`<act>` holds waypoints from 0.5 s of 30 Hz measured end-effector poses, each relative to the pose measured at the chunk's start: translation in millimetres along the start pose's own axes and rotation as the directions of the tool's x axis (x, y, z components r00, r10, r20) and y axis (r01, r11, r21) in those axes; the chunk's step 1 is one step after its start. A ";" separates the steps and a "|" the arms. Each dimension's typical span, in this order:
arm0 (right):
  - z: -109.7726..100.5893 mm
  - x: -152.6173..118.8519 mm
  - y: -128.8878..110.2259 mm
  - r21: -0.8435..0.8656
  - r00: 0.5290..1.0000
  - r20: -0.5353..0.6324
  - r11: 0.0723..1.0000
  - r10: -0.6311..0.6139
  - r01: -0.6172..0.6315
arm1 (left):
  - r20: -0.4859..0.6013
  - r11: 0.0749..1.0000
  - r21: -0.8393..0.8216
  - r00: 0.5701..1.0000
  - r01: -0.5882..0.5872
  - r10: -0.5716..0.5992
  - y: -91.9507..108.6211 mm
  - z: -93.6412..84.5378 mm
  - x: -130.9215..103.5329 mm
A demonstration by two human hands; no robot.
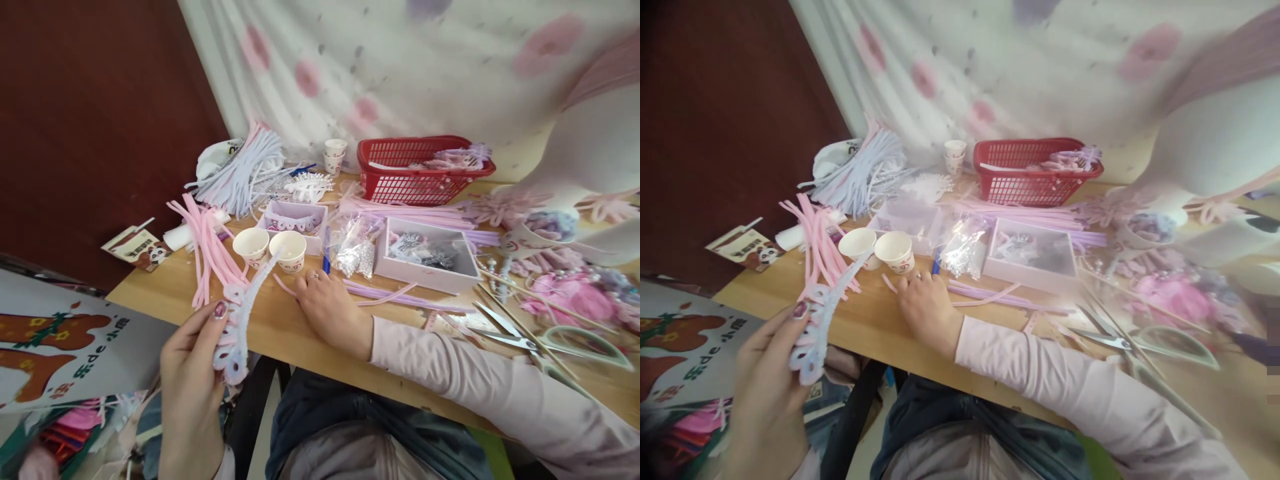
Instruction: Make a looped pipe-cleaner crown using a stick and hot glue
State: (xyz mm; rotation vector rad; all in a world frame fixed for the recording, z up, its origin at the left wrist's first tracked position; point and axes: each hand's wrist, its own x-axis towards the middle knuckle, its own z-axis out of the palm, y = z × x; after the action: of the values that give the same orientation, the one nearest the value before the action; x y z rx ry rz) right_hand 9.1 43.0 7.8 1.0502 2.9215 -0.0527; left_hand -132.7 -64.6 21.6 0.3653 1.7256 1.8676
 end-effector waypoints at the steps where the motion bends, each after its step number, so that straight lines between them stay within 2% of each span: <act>1: -1.0 -2.0 -0.4 -0.013 1.000 0.005 1.000 0.003 -0.003 | -0.021 0.998 -0.067 1.000 0.007 -0.009 -0.8 3.0 -0.8; 4: -12.8 -14.3 -0.2 -0.044 1.000 0.015 0.999 -0.007 0.007 | 0.020 0.994 -0.108 1.000 0.027 -0.025 0.3 11.7 -6.2; 8: -38.2 -44.2 8.4 -0.068 1.000 0.005 0.998 -0.009 0.009 | 0.051 0.995 -0.097 0.999 0.011 -0.006 3.9 18.6 -15.1; 9: -43.6 -53.6 13.2 -0.062 1.000 -0.021 0.998 -0.014 0.013 | 0.059 0.996 -0.087 0.998 0.001 0.005 4.4 20.3 -16.5; 12: -53.9 -84.9 33.9 0.004 0.978 -0.196 0.998 -0.067 0.069 | 0.132 0.997 -0.072 0.991 -0.005 0.015 4.6 29.1 -17.1; 15: -59.2 -121.2 58.2 0.079 0.952 -0.306 0.995 -0.026 0.053 | 0.205 0.995 -0.103 0.978 -0.002 0.023 2.3 45.8 -15.4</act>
State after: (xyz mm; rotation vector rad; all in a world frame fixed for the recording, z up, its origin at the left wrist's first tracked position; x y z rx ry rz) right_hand 138.3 13.5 71.3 1.1020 3.2442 -0.0201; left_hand -95.5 -35.8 32.5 0.5115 1.4870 1.8482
